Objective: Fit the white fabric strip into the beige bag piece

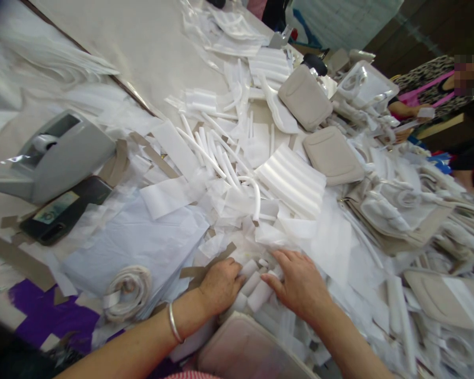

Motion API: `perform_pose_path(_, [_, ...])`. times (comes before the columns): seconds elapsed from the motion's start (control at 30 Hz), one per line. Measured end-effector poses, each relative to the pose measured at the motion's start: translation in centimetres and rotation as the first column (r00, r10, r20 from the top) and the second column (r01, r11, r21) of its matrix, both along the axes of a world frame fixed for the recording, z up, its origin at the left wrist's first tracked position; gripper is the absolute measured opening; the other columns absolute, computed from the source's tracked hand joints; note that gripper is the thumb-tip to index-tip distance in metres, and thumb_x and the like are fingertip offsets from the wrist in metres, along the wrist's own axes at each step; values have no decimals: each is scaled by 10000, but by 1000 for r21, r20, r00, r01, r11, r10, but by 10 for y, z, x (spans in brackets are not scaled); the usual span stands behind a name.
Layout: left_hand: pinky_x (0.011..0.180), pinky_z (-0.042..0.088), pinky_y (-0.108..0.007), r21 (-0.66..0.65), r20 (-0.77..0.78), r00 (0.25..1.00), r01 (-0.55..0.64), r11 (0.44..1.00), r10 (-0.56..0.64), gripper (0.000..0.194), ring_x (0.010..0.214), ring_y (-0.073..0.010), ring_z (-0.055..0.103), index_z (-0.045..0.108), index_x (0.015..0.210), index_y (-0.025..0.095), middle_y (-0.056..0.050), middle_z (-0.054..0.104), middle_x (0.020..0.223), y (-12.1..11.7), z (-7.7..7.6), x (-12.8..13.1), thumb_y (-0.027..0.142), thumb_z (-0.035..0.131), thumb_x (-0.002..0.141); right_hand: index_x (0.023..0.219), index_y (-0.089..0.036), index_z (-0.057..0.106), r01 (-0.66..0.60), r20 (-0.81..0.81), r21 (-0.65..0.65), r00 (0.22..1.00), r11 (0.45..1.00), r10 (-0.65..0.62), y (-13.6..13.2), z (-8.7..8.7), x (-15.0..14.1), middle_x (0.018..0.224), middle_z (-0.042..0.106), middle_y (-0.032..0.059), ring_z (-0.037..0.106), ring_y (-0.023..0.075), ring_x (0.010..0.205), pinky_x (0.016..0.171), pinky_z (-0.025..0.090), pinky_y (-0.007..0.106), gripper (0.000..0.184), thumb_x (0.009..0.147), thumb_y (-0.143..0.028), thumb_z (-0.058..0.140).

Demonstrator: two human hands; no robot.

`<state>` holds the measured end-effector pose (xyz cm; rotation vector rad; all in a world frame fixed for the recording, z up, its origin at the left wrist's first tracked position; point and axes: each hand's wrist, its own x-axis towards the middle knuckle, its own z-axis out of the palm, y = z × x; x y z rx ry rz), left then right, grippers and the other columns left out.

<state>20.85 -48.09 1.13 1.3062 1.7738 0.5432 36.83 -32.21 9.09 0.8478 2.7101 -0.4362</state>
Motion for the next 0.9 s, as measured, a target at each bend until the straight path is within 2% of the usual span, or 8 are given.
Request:
perform_pose_path(0.13, [893,535,-367,-26,69,998,-9,1000,11,254,953,-270,693,720,911,115,-158,730,973,8,-4,2,305,555,939,1278,-194,678,124,132,-343,988,931,-83,15,-10,-7,1207,741,124,700,332,1075,921,563,476,583,851,-590,664])
perform_pose_path(0.2, [907,532,-375,-35,94,996,-8,999,11,253,967,-280,698,732,913,115,-164,741,975,12,-7,6,299,559,932,1277,-195,686,190,159,-418,978,888,-135,15,-13,-8,1244,728,118,685,337,1118,973,544,486,598,828,-589,691])
perform_pose_path(0.43, [856,545,-382,20,177,983,54,998,-57,298,950,-295,713,754,936,127,-168,768,970,35,-13,30,326,534,947,1337,-146,640,305,102,-448,951,840,-291,2,-27,10,1249,719,150,663,340,1155,1047,496,535,648,846,-568,666])
perform_pose_path(0.57, [832,543,-361,63,196,977,77,995,-88,270,906,-270,707,746,926,144,-139,763,939,38,-11,21,314,538,946,1378,-161,598,285,31,-453,952,845,-304,1,-38,18,1258,713,162,674,334,1144,1044,506,549,647,883,-578,610])
perform_pose_path(0.67, [940,514,-370,114,172,982,58,992,-77,251,1009,-260,665,708,1045,145,-133,729,1026,13,-5,-4,288,518,965,1424,-165,544,202,-83,-362,965,910,-248,0,-32,20,1341,657,177,646,338,1192,1039,515,550,661,913,-584,566])
perform_pose_path(0.77, [964,500,-381,196,100,994,26,980,-46,269,1033,-246,616,655,1144,141,-130,665,1059,-38,7,-31,210,449,986,1432,-168,524,79,-242,-104,965,991,-102,-15,-7,19,1425,577,198,553,359,1306,1082,471,576,619,927,-518,593])
perform_pose_path(0.83, [894,514,-342,198,83,993,61,978,-79,287,970,-217,605,648,1141,170,-99,638,1019,-77,18,-44,159,405,989,1407,-188,544,-66,-273,-4,960,998,63,-35,15,15,1427,575,185,519,350,1335,1102,446,572,537,932,-425,623])
perform_pose_path(0.9, [829,519,-312,154,74,981,164,974,-177,284,931,-202,596,634,1157,219,-76,619,1031,-110,27,-48,138,444,963,1380,-216,564,-256,-240,-58,942,965,235,-63,31,10,1380,621,154,537,328,1315,1091,453,550,472,930,-338,638])
